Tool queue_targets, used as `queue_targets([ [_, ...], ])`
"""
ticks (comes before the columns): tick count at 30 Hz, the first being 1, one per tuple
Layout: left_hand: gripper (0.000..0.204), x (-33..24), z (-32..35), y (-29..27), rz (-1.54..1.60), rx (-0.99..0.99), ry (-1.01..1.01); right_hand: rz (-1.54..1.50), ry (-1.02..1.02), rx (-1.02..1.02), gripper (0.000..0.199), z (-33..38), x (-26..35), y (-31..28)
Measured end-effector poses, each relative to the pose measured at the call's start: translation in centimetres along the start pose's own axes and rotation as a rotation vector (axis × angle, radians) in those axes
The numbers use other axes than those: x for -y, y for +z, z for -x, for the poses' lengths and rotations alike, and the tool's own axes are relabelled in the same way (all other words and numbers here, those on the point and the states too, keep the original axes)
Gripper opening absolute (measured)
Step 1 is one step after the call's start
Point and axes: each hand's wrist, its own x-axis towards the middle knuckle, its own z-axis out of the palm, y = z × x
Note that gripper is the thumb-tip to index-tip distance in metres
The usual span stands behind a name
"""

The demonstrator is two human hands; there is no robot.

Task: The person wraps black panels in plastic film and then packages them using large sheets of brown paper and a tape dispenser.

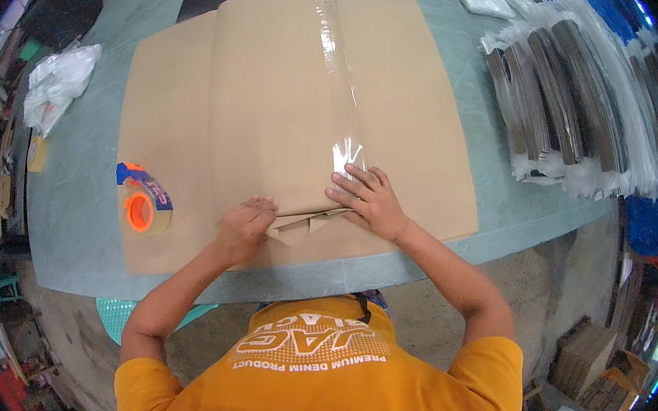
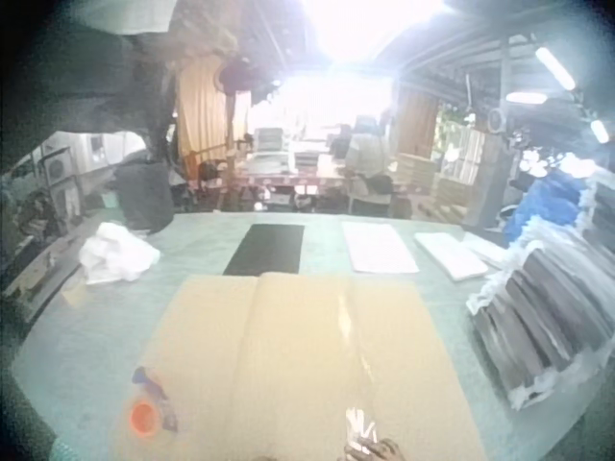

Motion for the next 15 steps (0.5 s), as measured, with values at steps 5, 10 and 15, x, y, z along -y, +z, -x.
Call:
queue_targets([
  [5, 0.026, 0.5, -1.8, -1.6, -0.036, 0.005, -0.043, -0.147, 0.113, -0.077, 0.046, -2.5, 0.9, -1.3],
  [10, 0.041, 1.7, -4.4, -0.3, -0.197, -0.201, -0.373, -0.332, 0.380, -0.073, 0.025, -6.6, 1.4, -3.1],
  [15, 0.044, 1.7, -5.4, 1.4, -0.263, -0.186, -0.566, -1.064, 0.433, -0.132, 0.015, -8.0, 6.4, 1.9],
])
